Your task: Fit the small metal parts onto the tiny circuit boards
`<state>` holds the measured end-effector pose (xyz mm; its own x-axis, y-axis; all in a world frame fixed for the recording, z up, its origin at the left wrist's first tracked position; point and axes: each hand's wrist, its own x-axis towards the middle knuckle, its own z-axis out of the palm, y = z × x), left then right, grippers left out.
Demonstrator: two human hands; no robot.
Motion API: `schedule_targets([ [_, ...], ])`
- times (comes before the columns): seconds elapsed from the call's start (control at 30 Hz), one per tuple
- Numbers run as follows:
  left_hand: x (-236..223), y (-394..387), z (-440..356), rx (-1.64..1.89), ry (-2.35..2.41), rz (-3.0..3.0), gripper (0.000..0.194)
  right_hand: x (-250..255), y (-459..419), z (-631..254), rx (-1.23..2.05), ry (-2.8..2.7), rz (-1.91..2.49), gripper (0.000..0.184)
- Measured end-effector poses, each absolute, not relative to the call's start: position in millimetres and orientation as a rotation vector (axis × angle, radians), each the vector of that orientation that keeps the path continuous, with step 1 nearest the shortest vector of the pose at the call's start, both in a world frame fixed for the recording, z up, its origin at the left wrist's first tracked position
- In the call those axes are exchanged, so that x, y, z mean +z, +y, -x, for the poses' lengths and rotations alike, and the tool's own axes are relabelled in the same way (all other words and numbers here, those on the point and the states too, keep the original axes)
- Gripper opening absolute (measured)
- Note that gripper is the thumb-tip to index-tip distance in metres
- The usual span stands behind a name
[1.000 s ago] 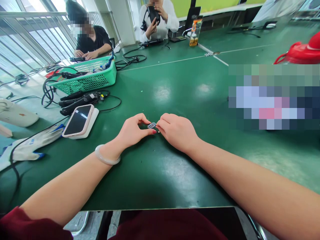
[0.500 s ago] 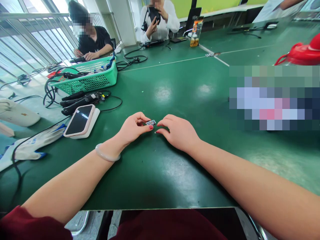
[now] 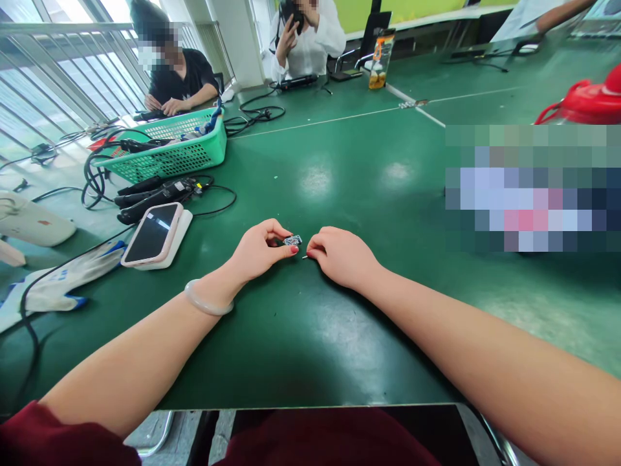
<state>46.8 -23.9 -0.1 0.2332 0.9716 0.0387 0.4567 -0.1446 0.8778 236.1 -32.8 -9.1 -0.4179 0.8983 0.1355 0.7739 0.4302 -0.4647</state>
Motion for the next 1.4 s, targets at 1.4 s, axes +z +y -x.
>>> schedule_targets([
  [1.4,-1,-31,-51,0.760,1.248,-1.847,0.032,0,-43,-235,0.330,-2.204,1.228,0.015],
])
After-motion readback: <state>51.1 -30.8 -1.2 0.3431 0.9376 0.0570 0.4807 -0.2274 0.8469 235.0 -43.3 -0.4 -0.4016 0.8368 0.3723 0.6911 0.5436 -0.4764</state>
